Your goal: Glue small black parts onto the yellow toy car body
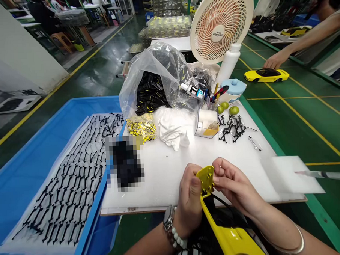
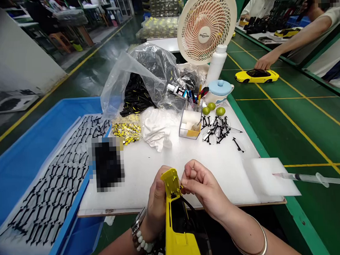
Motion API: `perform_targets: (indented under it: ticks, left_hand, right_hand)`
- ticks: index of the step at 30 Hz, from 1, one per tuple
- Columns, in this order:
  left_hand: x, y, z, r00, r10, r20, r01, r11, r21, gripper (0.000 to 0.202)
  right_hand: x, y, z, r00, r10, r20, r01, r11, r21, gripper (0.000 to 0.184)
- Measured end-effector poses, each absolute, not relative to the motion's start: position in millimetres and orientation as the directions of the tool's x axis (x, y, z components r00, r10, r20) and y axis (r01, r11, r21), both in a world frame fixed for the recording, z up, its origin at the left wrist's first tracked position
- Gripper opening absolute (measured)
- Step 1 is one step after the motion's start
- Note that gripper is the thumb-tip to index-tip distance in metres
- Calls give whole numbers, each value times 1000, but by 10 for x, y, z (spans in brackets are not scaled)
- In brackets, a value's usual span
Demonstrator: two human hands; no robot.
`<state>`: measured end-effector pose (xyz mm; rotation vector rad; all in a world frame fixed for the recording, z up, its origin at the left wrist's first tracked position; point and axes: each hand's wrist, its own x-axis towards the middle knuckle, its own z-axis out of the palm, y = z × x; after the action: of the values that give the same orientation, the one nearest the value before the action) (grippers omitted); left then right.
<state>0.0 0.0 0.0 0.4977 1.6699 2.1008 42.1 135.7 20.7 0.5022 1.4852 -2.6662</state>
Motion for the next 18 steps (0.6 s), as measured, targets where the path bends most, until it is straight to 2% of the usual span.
perform_targets:
  ticks: [6, 18]
  left_hand:
    - [8, -4, 1, -844, 536, 8, -111, -189, 976, 49]
    - [10, -4, -12, -858, 512, 23, -108, -223, 969, 54]
  right_hand:
    - [408, 1375, 223, -953, 60, -297, 220, -539, -813, 33]
    - [279, 1509, 292, -940, -168, -296, 340, -432, -835, 37]
